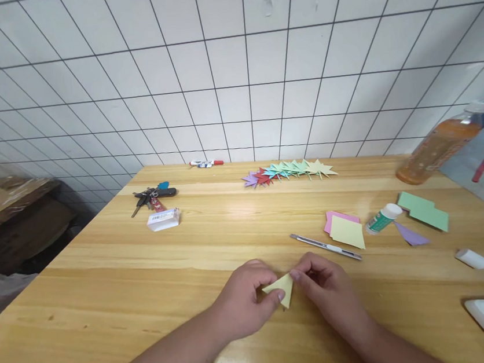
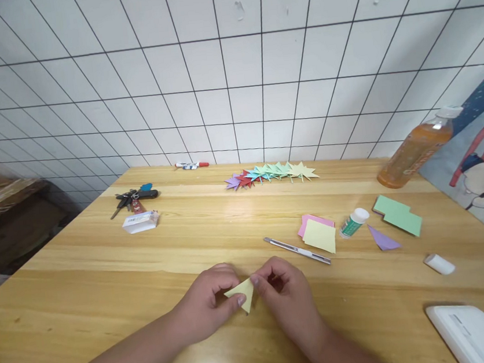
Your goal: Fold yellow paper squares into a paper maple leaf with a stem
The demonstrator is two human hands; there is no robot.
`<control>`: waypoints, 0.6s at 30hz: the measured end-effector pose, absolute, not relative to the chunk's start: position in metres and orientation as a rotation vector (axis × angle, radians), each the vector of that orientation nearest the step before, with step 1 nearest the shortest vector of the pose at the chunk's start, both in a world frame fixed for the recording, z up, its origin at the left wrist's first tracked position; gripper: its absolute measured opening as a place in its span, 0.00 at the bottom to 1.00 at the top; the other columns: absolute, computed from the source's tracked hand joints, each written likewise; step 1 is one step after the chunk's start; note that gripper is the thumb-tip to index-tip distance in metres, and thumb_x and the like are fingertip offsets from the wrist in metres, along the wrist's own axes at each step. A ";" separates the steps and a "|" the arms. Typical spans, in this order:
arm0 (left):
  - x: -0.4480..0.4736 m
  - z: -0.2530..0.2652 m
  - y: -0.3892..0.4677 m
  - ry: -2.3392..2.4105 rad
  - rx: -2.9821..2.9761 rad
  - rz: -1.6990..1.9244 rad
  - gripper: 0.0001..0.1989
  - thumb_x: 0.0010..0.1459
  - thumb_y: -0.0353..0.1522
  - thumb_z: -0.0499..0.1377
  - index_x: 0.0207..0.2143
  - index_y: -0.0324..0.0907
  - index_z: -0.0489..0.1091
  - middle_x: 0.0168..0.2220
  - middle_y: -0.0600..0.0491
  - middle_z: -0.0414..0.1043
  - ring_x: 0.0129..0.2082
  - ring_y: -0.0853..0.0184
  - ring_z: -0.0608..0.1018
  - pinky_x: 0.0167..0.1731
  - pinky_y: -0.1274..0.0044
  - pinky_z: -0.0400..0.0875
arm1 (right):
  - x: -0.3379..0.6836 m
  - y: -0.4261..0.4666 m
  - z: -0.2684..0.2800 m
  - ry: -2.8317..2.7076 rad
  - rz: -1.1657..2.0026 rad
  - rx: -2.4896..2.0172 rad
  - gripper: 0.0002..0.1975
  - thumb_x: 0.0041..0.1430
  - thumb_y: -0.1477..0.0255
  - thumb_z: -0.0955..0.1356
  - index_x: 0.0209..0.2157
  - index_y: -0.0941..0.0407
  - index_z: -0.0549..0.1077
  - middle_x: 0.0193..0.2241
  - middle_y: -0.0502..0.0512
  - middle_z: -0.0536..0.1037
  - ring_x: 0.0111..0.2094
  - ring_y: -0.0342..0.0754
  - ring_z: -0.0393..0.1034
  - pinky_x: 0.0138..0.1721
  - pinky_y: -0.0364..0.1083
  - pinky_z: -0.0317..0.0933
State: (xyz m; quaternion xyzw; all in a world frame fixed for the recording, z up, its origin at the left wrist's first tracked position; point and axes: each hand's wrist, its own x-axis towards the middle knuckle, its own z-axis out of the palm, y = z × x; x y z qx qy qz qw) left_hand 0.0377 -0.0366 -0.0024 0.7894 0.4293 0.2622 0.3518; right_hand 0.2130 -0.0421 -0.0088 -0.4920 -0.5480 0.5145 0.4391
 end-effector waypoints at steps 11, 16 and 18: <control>0.037 -0.009 -0.034 1.182 1.854 0.775 0.11 0.55 0.35 0.55 0.25 0.39 0.71 0.25 0.53 0.69 0.28 0.69 0.70 0.29 0.79 0.62 | 0.209 -0.042 -0.008 -1.532 1.267 -1.223 0.08 0.53 0.65 0.67 0.28 0.56 0.70 0.24 0.50 0.69 0.26 0.44 0.62 0.28 0.42 0.57; 0.036 -0.006 -0.034 1.167 1.860 0.836 0.15 0.59 0.37 0.51 0.26 0.39 0.71 0.24 0.54 0.68 0.27 0.69 0.69 0.29 0.80 0.62 | 0.210 -0.043 -0.006 -1.598 1.162 -1.328 0.08 0.53 0.67 0.66 0.24 0.56 0.69 0.22 0.50 0.68 0.24 0.44 0.61 0.25 0.41 0.55; 0.035 -0.006 -0.034 1.196 1.834 0.832 0.15 0.59 0.37 0.50 0.26 0.39 0.71 0.24 0.54 0.68 0.27 0.69 0.69 0.29 0.80 0.62 | 0.211 -0.043 -0.005 -1.592 1.166 -1.334 0.08 0.53 0.66 0.65 0.25 0.56 0.68 0.22 0.49 0.68 0.24 0.44 0.60 0.25 0.41 0.55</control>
